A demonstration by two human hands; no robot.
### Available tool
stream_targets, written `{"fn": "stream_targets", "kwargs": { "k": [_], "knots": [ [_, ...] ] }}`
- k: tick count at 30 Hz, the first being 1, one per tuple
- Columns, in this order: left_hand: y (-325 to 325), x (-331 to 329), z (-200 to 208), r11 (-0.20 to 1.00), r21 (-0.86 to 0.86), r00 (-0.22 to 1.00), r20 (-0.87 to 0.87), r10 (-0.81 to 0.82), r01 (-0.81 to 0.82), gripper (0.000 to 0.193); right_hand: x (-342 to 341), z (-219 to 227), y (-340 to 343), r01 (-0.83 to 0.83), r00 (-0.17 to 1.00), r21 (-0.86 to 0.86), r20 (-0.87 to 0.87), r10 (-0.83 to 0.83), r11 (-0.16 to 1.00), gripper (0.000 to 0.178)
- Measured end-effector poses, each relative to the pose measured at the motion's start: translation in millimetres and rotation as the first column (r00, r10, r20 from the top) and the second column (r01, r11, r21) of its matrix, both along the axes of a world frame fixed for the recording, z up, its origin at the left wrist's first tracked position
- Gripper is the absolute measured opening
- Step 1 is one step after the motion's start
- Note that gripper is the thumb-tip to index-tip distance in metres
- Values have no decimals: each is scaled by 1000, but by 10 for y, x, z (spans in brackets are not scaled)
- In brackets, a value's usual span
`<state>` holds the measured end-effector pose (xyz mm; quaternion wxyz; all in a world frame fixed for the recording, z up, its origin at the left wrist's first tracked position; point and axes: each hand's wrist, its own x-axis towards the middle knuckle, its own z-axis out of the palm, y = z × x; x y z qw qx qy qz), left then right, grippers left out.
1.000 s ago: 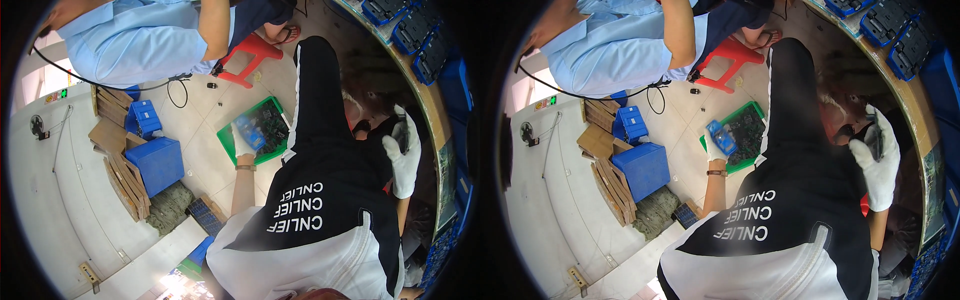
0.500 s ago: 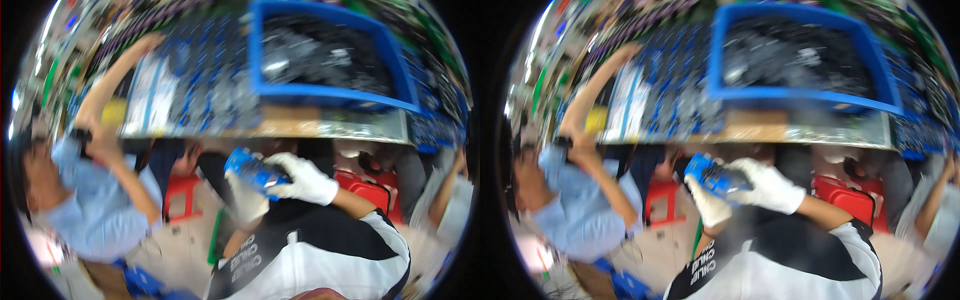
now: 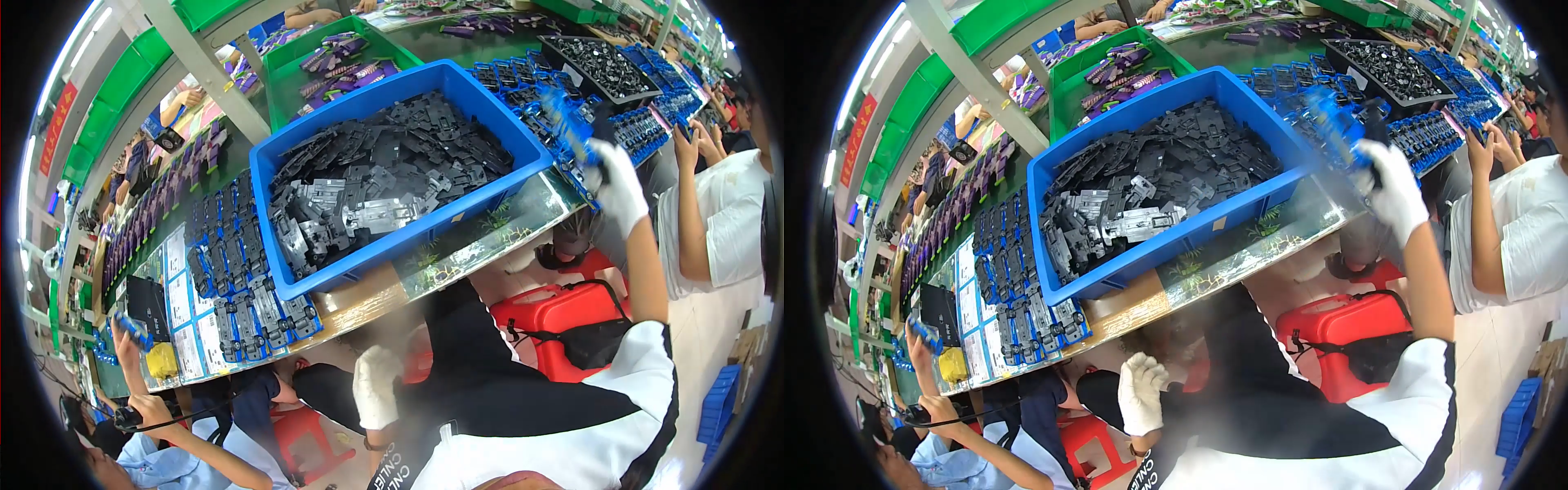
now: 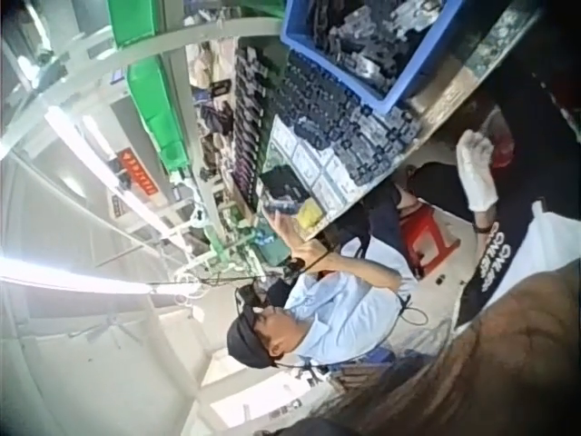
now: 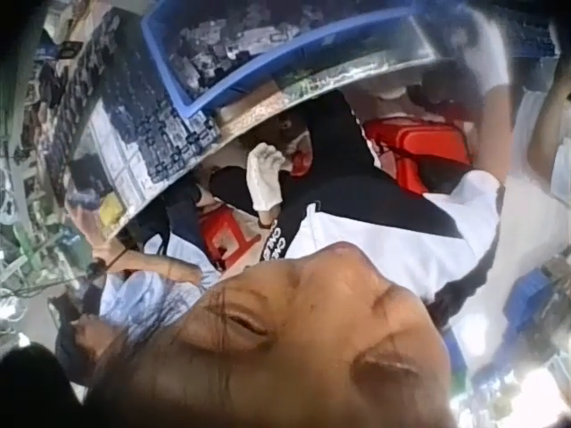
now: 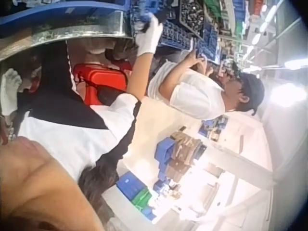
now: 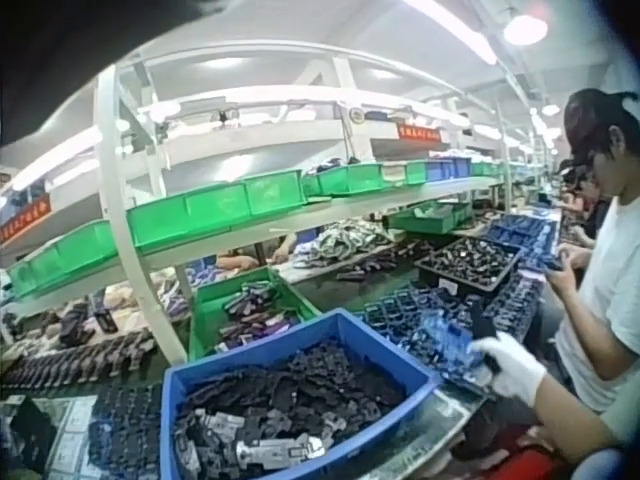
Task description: The person assembles toy cars by taking black plastic parts from a bin and fitting them into the car bodies by hand.
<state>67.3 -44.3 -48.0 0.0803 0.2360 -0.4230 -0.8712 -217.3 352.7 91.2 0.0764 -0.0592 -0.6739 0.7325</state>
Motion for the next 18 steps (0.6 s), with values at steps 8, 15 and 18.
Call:
{"fn": "stream_targets", "kwargs": {
  "k": [8, 15, 18],
  "knots": [
    [-93, 372, -202, 954, 159, 955, 194, 223, -254, 39, -2119, -273, 1891, 404, 912, -287, 58, -405, 868, 21],
    [-122, 337, -202, 938, 182, 946, 197, 258, -294, 40, -2376, -403, 2182, 367, 928, -102, -29, -371, 925, 24],
    [-120, 299, -174, 950, 192, 961, 170, 216, -247, 38, -1910, -289, 1544, 173, 957, 10, -237, -166, 985, 34]
  ]
}}
